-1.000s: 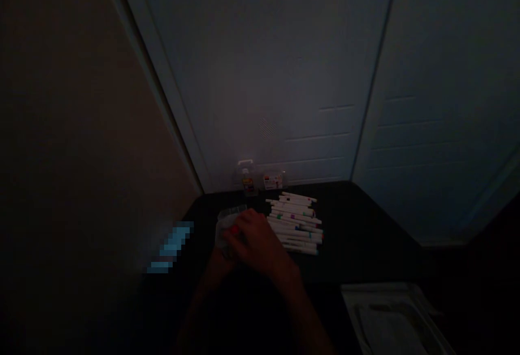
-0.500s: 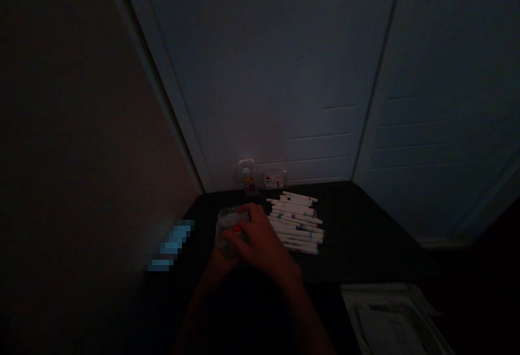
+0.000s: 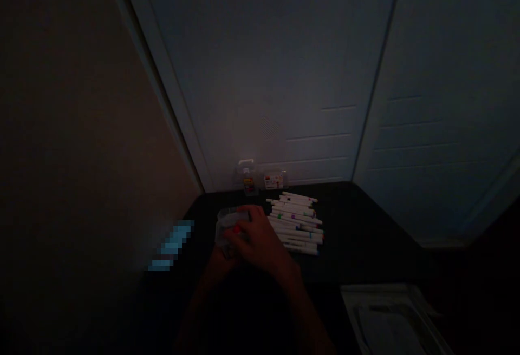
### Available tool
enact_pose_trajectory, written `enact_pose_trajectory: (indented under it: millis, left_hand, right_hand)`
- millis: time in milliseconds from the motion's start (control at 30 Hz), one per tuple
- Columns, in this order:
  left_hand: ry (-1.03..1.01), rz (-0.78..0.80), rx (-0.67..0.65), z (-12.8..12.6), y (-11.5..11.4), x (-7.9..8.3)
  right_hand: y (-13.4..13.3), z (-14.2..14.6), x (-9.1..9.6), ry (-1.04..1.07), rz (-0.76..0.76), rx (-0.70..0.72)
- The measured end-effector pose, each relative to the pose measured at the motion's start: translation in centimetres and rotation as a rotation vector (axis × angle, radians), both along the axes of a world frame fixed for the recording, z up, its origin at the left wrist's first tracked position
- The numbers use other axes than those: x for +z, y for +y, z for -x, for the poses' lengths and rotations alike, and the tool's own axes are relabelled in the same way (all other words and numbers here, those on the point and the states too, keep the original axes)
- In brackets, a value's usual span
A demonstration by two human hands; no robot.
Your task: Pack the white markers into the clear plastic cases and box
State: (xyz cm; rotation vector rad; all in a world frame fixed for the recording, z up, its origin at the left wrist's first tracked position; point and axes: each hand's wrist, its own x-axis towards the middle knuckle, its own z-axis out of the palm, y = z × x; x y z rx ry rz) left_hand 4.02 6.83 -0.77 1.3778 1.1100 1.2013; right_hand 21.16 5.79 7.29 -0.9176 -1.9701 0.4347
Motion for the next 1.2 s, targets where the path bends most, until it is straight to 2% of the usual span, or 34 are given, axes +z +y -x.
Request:
enact_pose_trajectory:
  millis: [167, 433, 600, 900, 1067, 1200]
  left_hand:
    - [-0.032, 0.002, 0.005, 0.0, 0.1, -0.4]
    - [-0.059, 0.007, 0.001, -0.3, -0.2, 0.5]
    - [-0.056, 0.02, 0.014, -0.4, -0.2, 0.7]
    - [-0.04, -0.021, 0.014, 0.1, 0.3, -0.3]
    - [-0.063, -0.031, -0.018, 0.0, 0.2, -0.2]
    - [-0.067, 0.004, 0.006, 0.0, 0.3, -0.5]
  right_hand:
    - [0.0, 0.1, 0.1, 0.004, 0.01, -0.001]
    - [0.2, 0.2, 0.2, 0.014, 0.017, -0.015]
    - [0.2, 0.5, 0.5, -0.055, 0.03, -0.058]
    - [-0.1, 1.2, 1.0, -0.178, -0.008, -0.136]
    - [0.0, 0.9, 0.9, -0.144, -0.005, -0.116]
    - [0.2, 0.7, 0.5, -0.036, 0.0, -0.092]
